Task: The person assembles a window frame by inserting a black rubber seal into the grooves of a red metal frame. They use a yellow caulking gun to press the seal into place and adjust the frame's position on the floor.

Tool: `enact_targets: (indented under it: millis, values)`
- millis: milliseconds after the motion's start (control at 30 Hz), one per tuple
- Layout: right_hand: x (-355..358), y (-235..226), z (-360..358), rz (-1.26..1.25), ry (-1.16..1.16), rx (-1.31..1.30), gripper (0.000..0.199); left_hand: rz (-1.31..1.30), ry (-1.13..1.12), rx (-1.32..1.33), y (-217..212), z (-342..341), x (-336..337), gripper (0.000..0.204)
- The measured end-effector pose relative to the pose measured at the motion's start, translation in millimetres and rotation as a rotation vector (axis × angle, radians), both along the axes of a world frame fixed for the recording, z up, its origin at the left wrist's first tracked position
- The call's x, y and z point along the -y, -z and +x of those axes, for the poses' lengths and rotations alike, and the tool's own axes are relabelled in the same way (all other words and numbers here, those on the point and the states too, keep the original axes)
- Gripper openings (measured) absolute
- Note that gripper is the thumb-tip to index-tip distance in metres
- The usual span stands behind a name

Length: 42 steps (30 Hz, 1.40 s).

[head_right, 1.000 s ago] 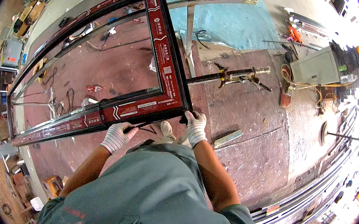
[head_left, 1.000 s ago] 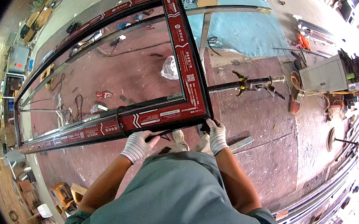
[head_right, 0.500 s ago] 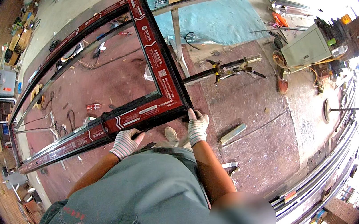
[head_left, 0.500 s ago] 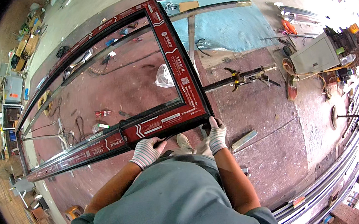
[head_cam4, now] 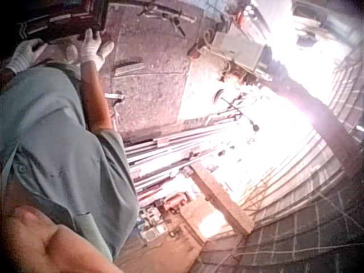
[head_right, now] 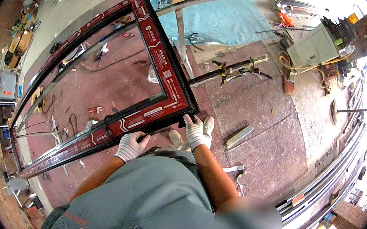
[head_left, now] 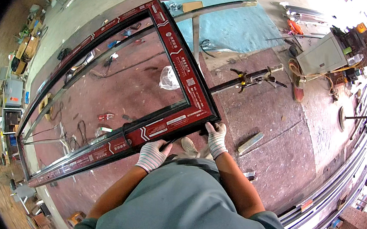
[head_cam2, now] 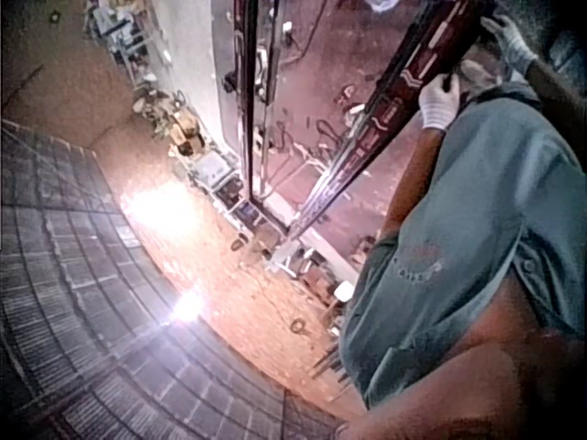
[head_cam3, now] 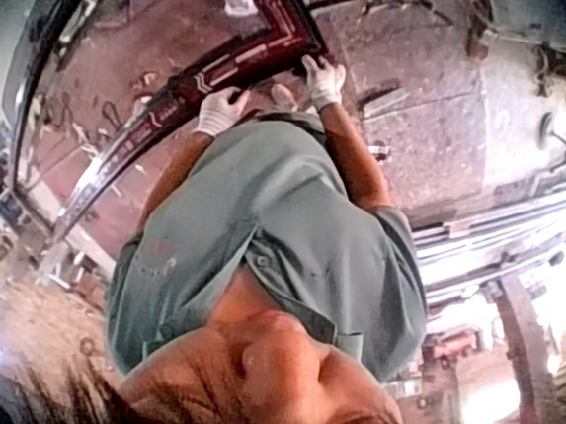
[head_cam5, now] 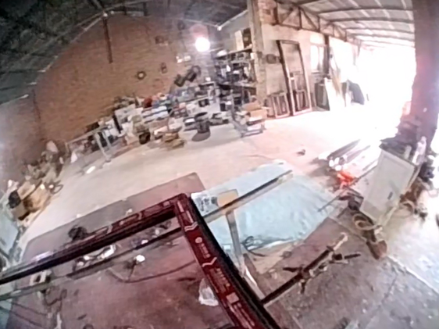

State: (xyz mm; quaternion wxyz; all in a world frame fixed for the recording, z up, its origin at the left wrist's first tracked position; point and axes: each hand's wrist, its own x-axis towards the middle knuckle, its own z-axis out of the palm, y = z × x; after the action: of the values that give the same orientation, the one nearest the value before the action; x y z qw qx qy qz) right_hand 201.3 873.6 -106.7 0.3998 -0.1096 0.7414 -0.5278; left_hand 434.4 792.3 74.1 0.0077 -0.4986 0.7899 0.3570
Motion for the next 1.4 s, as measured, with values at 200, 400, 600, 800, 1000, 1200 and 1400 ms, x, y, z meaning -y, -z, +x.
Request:
enact_targets:
  millis: [200, 400, 600, 800, 1000, 1200, 1400]
  values:
    - [1, -20, 18, -0.086, 0.019, 0.344, 0.041, -0.034, 0.002, -0.033, 6, 0, -1, 0.031]
    - [13, -94, 34, -0.103, 0.077, 0.426, 0.082, -0.029, -0.042, -0.009, 7, 3, -3, 0.032]
    - [15, -89, 41, -0.086, 0.037, 0.339, 0.061, 0.011, -0.092, -0.078, 13, 9, -5, 0.032]
    - [8, -22, 15, -0.232, 0.046, 0.453, 0.028, -0.008, -0.086, -0.051, 18, 12, -7, 0.032]
    - [6, -12, 1, -0.181, 0.113, 0.530, 0.037, -0.008, -0.084, -0.046, 22, 15, -6, 0.033]
    - [1, -2, 19, -0.194, 0.075, 0.421, 0.035, -0.018, -0.082, -0.008, 20, 12, -5, 0.034]
    - [13, -72, 56, -0.124, -0.010, 0.517, 0.039, 0.030, -0.098, 0.017, 22, 16, -6, 0.035]
